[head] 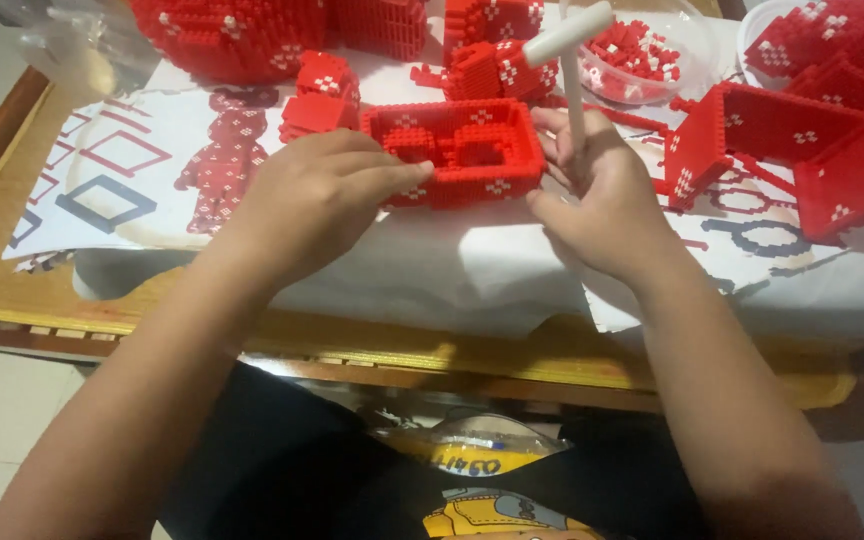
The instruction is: The person assembles a red plastic brick structure by tapping the pieces together with a small white mallet. They repeatedly hold the structure, tap the edges to secure the bricks, and rotate the object to work on different sides.
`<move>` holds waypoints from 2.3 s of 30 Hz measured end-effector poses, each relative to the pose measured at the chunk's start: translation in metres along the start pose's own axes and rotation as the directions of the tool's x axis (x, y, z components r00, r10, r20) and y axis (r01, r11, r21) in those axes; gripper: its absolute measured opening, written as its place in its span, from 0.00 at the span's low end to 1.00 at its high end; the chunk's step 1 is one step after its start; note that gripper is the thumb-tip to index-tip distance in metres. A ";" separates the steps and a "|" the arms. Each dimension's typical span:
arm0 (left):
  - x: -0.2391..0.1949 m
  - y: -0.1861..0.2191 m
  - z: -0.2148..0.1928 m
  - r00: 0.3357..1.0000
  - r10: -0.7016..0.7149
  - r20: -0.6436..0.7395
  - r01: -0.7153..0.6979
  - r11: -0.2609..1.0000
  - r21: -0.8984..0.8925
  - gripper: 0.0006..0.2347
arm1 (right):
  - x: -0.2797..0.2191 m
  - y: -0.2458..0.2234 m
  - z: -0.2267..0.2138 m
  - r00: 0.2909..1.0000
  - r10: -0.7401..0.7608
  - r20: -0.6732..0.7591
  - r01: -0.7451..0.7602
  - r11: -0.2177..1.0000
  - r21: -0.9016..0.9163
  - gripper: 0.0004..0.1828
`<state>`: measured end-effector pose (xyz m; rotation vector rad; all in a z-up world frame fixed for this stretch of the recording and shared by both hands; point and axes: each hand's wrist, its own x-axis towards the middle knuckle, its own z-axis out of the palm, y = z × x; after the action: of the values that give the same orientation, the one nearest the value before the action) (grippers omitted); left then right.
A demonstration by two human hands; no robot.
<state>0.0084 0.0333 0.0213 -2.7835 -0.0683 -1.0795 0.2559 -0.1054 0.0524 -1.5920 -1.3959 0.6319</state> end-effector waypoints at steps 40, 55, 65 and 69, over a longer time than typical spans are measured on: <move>0.037 -0.018 0.035 0.839 -0.180 0.513 0.137 0.983 0.122 0.47 | -0.081 -0.012 -0.006 0.937 -0.200 -0.285 0.109 0.946 -0.306 0.11; 0.039 -0.018 0.034 0.821 -0.199 0.535 0.146 0.979 0.139 0.48 | -0.080 -0.006 -0.015 0.979 0.103 -0.177 -0.182 0.830 -0.527 0.15; 0.042 -0.019 0.032 0.834 -0.195 0.516 0.181 0.980 0.077 0.46 | -0.068 -0.005 -0.021 0.960 0.181 -0.212 -0.263 0.840 -0.474 0.14; 0.044 -0.015 0.009 0.950 -0.076 0.302 0.128 0.980 -0.155 0.18 | -0.051 -0.012 -0.029 0.885 0.286 -0.367 -0.451 0.725 -0.520 0.14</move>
<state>0.0458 0.0487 0.0459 -3.1102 -0.1628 -0.7106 0.2624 -0.1628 0.0669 -2.4102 -1.1259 0.1763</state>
